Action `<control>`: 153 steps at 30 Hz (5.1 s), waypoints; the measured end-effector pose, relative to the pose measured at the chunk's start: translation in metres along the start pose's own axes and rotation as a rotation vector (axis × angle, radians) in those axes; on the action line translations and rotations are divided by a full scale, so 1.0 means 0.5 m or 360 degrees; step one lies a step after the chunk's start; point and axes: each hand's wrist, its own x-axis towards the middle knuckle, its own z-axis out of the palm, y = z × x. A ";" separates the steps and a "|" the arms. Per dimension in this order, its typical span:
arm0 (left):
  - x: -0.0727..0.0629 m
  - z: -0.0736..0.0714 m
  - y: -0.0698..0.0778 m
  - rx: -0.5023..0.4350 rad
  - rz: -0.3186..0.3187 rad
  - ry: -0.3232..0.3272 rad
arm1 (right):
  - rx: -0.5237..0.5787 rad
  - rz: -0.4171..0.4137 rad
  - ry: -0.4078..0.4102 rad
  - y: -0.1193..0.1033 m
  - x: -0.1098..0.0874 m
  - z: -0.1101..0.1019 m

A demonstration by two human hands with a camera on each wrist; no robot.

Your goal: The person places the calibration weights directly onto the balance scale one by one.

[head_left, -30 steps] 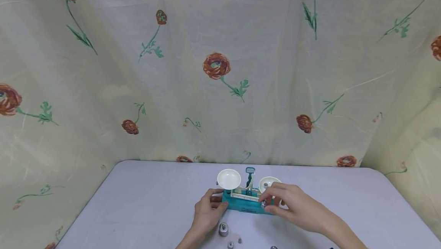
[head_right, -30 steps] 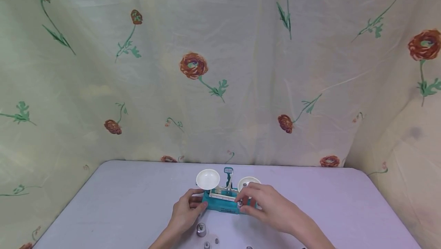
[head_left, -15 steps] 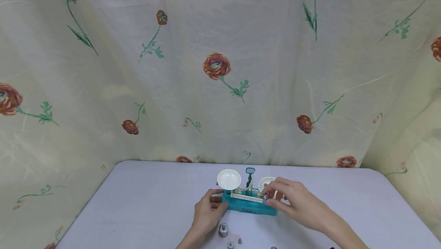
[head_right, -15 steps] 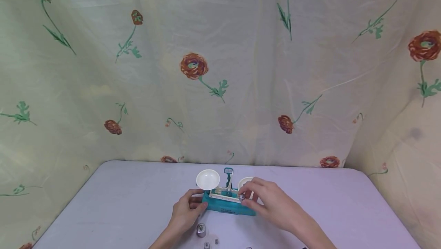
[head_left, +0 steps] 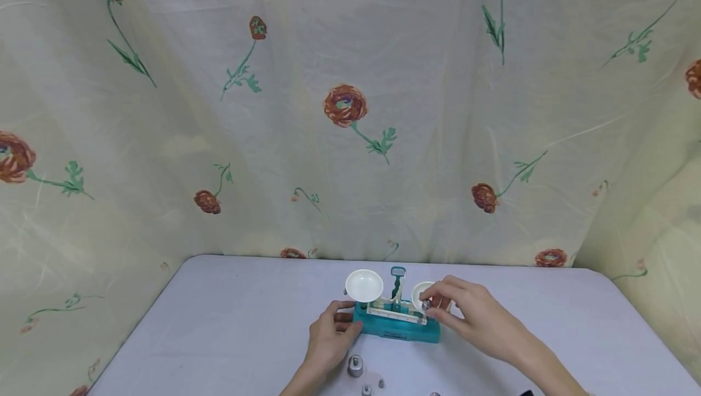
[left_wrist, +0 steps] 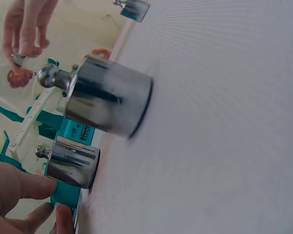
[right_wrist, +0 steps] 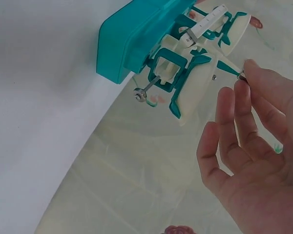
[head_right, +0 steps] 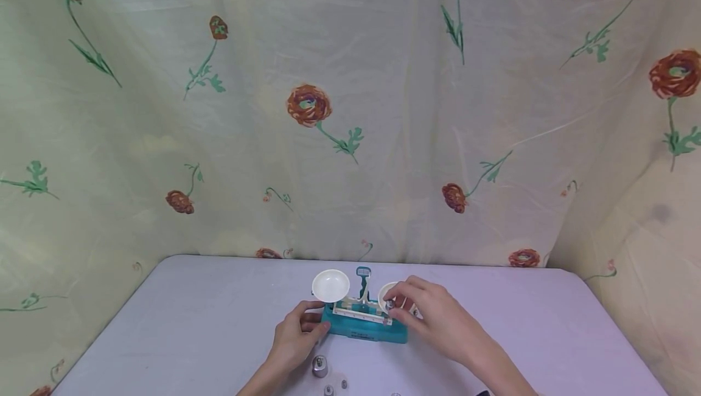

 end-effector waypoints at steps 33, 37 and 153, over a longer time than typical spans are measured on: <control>0.005 0.004 -0.004 -0.0008 0.0001 0.0015 | -0.0170 0.0163 0.0181 0.023 0.015 0.016; 0.003 0.003 -0.004 -0.0010 0.0006 0.0008 | -0.0182 0.0181 0.0184 0.023 0.014 0.017; 0.000 -0.002 -0.002 -0.0041 -0.0003 -0.0003 | 0.0416 -0.0171 -0.0332 0.022 -0.019 -0.009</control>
